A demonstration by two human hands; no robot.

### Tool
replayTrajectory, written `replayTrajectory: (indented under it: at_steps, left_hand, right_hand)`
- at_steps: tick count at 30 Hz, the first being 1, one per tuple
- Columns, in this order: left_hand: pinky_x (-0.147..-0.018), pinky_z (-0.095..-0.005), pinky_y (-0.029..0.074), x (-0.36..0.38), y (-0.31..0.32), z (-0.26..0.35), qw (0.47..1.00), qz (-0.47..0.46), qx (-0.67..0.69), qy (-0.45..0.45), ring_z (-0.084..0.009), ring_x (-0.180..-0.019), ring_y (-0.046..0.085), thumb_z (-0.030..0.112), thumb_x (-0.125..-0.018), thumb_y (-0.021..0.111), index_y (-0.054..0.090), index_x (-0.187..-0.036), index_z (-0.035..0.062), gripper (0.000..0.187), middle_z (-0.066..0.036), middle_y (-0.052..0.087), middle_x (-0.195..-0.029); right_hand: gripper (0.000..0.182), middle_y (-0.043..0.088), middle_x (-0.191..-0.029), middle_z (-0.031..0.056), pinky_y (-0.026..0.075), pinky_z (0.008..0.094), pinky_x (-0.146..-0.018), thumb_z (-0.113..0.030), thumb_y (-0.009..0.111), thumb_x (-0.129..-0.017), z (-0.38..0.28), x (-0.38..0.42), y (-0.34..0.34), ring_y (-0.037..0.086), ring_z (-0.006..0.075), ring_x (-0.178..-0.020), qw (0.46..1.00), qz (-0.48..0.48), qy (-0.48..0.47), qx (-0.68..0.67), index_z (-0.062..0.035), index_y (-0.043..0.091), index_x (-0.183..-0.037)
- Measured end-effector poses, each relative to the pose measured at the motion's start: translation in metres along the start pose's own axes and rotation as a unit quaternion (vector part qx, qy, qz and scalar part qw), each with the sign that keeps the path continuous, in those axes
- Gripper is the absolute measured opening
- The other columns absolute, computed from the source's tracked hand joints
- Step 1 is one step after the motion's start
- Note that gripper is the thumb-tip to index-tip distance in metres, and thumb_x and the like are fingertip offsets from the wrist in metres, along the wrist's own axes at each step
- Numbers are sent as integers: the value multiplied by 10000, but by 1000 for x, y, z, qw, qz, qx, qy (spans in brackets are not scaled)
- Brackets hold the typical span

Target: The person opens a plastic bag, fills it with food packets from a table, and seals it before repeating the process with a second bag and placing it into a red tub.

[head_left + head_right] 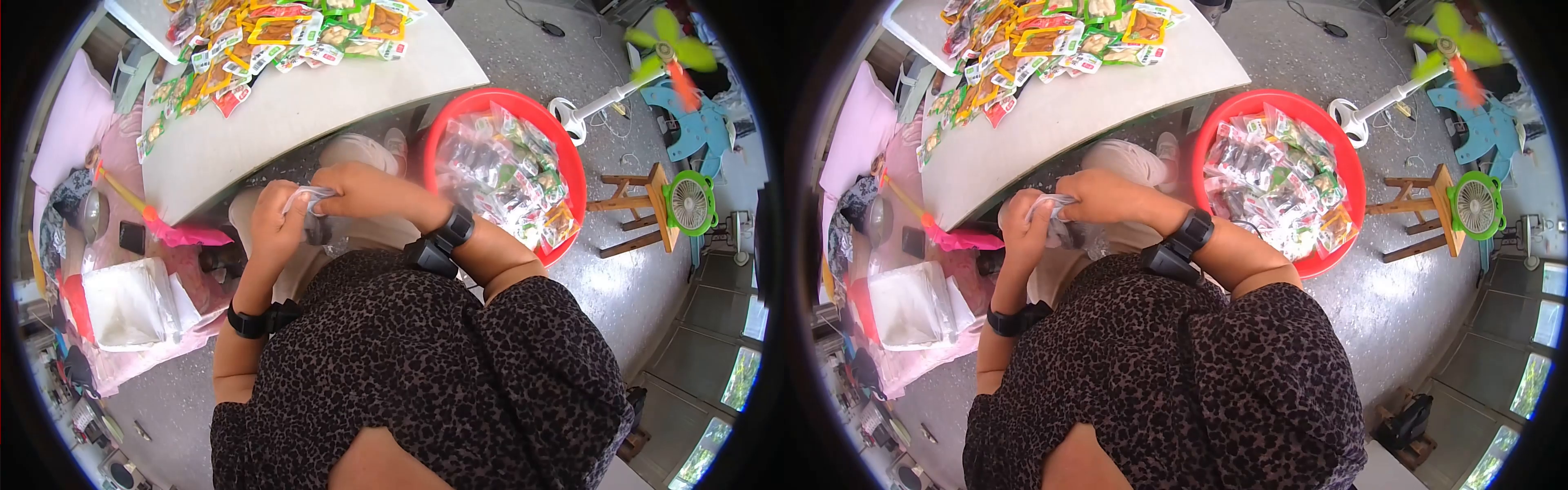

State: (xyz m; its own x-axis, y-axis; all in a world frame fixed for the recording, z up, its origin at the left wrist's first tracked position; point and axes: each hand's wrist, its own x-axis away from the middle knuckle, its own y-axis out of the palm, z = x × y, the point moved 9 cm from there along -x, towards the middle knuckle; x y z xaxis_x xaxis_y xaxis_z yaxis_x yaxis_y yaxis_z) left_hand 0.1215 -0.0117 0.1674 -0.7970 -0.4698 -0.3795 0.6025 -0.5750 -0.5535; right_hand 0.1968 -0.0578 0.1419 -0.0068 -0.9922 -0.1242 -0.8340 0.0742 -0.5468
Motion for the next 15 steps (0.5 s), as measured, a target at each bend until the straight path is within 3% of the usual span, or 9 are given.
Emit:
replayTrajectory:
  at_steps: [1,5,7,10,14,15]
  left_hand:
    - [-596,-302,391,1,-1,3,1000,12,-15,8,-243,-658,497,88,-754,523,506,-719,0,96,-120,519,-729]
    - [-607,-272,378,1,0,8,994,43,-81,56,-182,-673,481,102,-761,515,506,-757,-12,114,-91,506,-742]
    - [-608,-262,378,0,2,5,995,41,-81,44,-167,-679,479,107,-767,517,505,-759,-13,121,-83,502,-751]
    - [-614,-240,376,1,16,-25,998,-43,33,-34,-123,-703,472,101,-777,516,500,-834,-5,122,-53,498,-784]
    - [-643,-240,401,4,14,-55,987,5,126,-102,-107,-709,480,108,-766,535,502,-894,-8,175,-56,511,-816]
    - [-650,-230,400,6,14,-70,978,20,172,-112,-90,-717,472,109,-768,536,497,-913,-5,189,-46,505,-827]
  right_hand:
    - [270,543,-776,164,403,370,-649,-224,561,-703,-1,1,0,521,316,-737,1000,25,-8,-10,-6,524,-858]
    - [196,539,-754,148,400,360,-635,-191,525,-745,5,2,0,524,300,-724,993,113,-22,-16,-20,528,-840]
    - [180,538,-753,162,392,386,-657,-182,482,-755,3,1,-2,513,324,-747,996,87,-22,8,-21,530,-819]
    - [163,530,-725,159,392,383,-649,-169,459,-772,12,6,-2,506,324,-722,999,51,-18,3,-25,528,-801]
    - [163,499,-670,140,396,319,-602,-181,472,-792,42,29,-30,494,261,-639,991,62,87,-83,-27,520,-771]
    - [178,496,-654,110,393,291,-595,-192,477,-799,49,39,-49,486,211,-626,987,110,67,-92,-22,525,-774]
